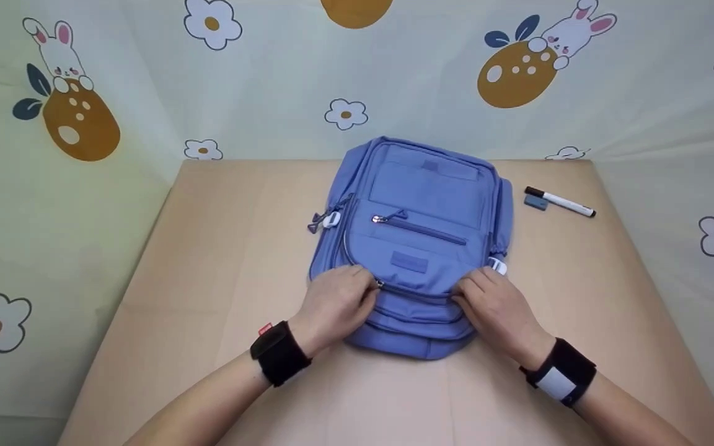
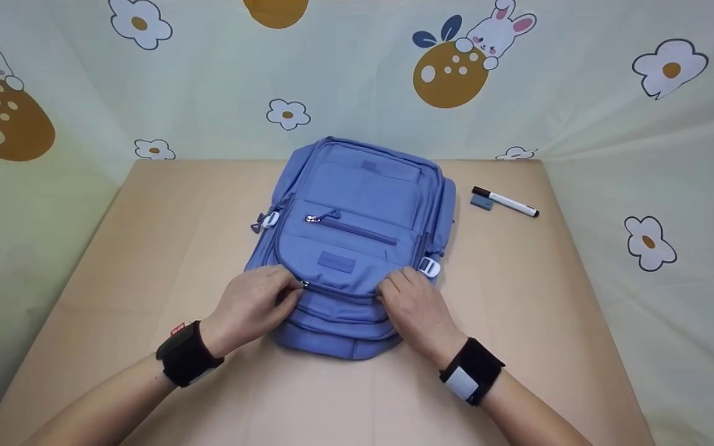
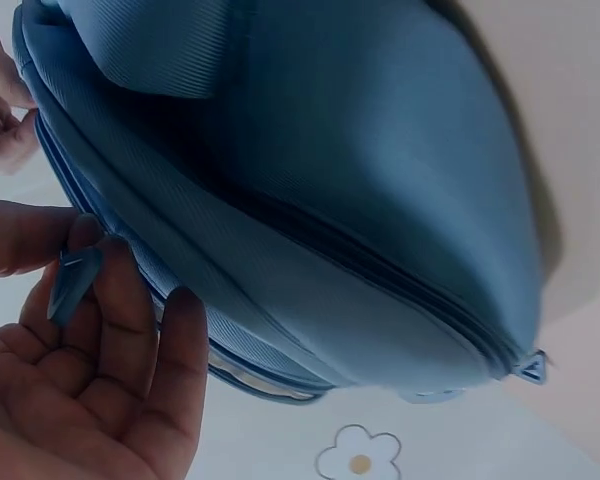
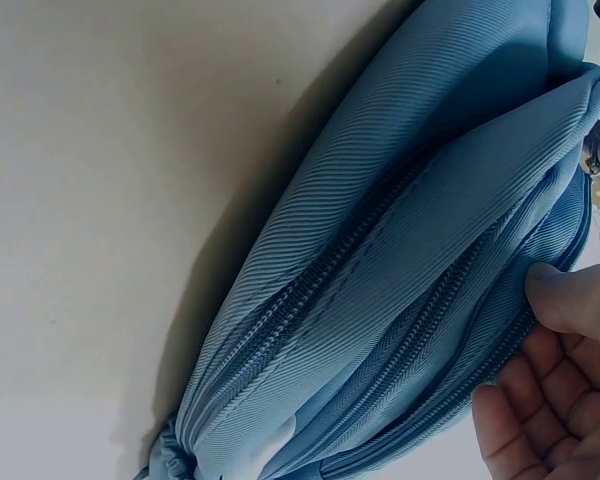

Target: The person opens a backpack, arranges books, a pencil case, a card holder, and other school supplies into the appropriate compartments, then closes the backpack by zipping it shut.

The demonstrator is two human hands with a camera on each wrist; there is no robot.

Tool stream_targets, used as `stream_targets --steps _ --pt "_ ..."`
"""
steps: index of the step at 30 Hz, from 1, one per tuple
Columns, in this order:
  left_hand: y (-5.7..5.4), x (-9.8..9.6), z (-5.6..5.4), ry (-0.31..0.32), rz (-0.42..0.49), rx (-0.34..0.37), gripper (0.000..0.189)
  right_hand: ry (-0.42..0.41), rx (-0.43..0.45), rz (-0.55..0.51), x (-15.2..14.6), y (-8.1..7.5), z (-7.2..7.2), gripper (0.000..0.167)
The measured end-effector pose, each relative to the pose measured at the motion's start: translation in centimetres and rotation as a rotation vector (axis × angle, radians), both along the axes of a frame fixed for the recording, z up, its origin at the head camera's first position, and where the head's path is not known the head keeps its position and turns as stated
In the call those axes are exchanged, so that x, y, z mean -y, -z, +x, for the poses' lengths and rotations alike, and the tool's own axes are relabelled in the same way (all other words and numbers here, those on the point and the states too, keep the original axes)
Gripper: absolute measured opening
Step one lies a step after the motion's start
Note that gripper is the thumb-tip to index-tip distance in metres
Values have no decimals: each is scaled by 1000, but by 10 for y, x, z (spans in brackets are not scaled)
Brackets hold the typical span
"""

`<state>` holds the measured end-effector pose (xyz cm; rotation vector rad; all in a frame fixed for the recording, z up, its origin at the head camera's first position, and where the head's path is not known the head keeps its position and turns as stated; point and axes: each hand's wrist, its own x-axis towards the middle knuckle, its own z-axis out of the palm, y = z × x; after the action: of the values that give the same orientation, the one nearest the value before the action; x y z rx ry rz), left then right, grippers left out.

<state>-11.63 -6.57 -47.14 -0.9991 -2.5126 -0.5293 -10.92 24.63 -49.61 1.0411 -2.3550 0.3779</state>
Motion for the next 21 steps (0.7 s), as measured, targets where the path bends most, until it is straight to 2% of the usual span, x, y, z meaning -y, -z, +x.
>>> stream_targets --steps 4,9,11,16,21 --pt "0 -11 -1 6 -8 -12 5 -2 -11 -5 -3 -1 -2 12" --pt "2 -23 1 38 -13 -8 6 10 -6 -18 -3 0 -2 6" --pt "4 -27 2 50 -8 -9 7 11 -3 -24 -2 1 -1 9" --pt "7 -27 5 52 12 -5 8 -25 -9 -49 -1 3 -1 16" --pt "6 -25 3 58 7 -3 4 -36 -34 -71 -13 0 -5 9"
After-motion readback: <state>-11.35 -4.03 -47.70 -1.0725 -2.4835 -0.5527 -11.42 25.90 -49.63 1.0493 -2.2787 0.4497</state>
